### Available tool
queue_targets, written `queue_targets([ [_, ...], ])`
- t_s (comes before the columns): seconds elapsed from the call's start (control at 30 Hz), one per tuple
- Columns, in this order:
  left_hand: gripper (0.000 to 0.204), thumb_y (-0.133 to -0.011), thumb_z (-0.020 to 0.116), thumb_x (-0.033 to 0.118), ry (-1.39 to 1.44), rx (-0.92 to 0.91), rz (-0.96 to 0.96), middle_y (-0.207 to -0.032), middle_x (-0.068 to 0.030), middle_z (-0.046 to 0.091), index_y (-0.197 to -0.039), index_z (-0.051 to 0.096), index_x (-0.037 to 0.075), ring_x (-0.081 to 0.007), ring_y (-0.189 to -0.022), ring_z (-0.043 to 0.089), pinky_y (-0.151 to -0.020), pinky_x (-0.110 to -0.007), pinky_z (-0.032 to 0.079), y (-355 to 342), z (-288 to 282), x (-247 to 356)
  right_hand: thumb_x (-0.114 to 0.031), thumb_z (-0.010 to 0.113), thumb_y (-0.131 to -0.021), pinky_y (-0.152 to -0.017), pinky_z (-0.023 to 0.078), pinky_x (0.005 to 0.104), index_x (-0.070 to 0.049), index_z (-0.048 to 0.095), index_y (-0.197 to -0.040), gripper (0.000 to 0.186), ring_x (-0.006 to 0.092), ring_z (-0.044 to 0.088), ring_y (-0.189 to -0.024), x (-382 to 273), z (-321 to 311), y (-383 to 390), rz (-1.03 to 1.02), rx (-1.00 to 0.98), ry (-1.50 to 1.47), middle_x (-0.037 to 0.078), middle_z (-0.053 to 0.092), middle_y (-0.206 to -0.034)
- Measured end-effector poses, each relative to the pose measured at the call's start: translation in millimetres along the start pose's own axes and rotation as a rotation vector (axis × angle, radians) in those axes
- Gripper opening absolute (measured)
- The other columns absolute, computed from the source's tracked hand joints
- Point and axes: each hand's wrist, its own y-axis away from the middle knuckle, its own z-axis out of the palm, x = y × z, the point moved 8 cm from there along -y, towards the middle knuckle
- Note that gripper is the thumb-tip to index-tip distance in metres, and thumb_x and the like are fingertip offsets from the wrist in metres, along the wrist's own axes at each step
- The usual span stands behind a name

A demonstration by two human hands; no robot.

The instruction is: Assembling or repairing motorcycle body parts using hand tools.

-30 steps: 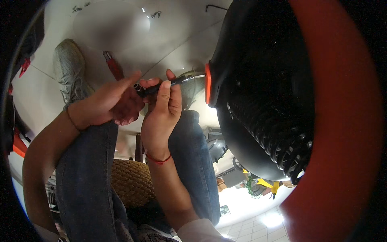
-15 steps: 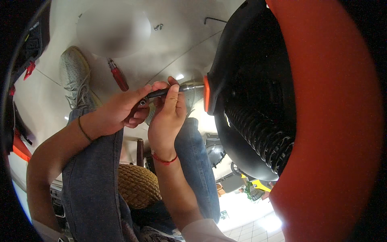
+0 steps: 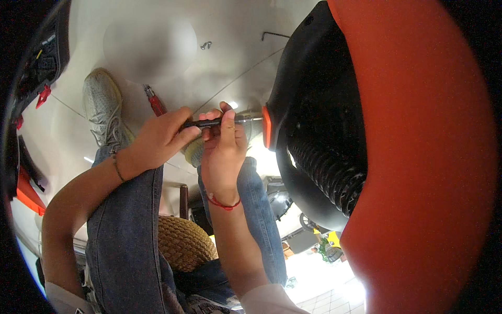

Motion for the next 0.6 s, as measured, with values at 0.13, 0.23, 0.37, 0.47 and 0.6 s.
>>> queue_targets([
  [0.13,0.055,-0.095,0.03,0.055,0.643,-0.357,-0.477,-0.061,-0.0052,0.049,-0.075,0.047,0.007,-0.0191,-0.051,0.045,-0.049,-0.031,0.035,14.3,28.2,-30.4,-0.027,0.046,-0.098,-0.065,0.04,0.0211,0.003,0.046,-0.117,0.036,0.0091,0.055,-0.079,-1.5,-2.1,-0.7,0.009,-0.024,-0.018,0.004,0.06,-0.087],
  [0.23,0.064,-0.093,0.02,0.064,1.108,-0.6,-0.841,-0.056,0.0013,0.041,-0.068,0.045,0.01,-0.0107,-0.048,0.037,-0.046,-0.026,0.029,34.9,58.6,-22.7,-0.028,0.046,-0.098,-0.065,0.04,0.0213,0.003,0.046,-0.118,0.037,0.009,0.055,-0.08,-0.5,-3.6,-0.5,-0.001,-0.028,-0.004,0.004,0.06,-0.087],
  [0.37,0.055,-0.095,0.027,0.058,1.364,-0.558,-0.933,-0.058,0.0028,0.04,-0.071,0.044,0.011,-0.011,-0.05,0.037,-0.047,-0.025,0.028,31.3,58.9,-12.1,-0.029,0.045,-0.098,-0.066,0.04,0.0215,0.004,0.044,-0.12,0.039,0.0092,0.055,-0.079,0.7,-3.8,0.5,0.018,-0.012,0.006,0.004,0.06,-0.086],
  [0.47,0.045,-0.097,0.032,0.048,1.198,-0.44,-0.799,-0.061,0.0022,0.041,-0.076,0.045,0.01,-0.0114,-0.053,0.039,-0.049,-0.027,0.033,22.6,46.7,-10.6,-0.029,0.043,-0.099,-0.066,0.04,0.0227,0.004,0.043,-0.122,0.04,0.0095,0.055,-0.079,2.5,-7.7,0.9,0.024,-0.008,-0.006,0.004,0.06,-0.086],
  [0.6,0.024,-0.096,0.047,0.03,0.386,-0.219,-0.285,-0.067,-0.0038,0.047,-0.086,0.047,0.008,-0.0167,-0.057,0.049,-0.054,-0.033,0.044,7.7,22.5,-13.2,-0.033,0.041,-0.099,-0.068,0.041,0.0244,0.004,0.043,-0.121,0.043,0.0102,0.055,-0.08,-2.1,-7.8,2.5,-0.006,0.006,0.076,0.004,0.06,-0.086],
])
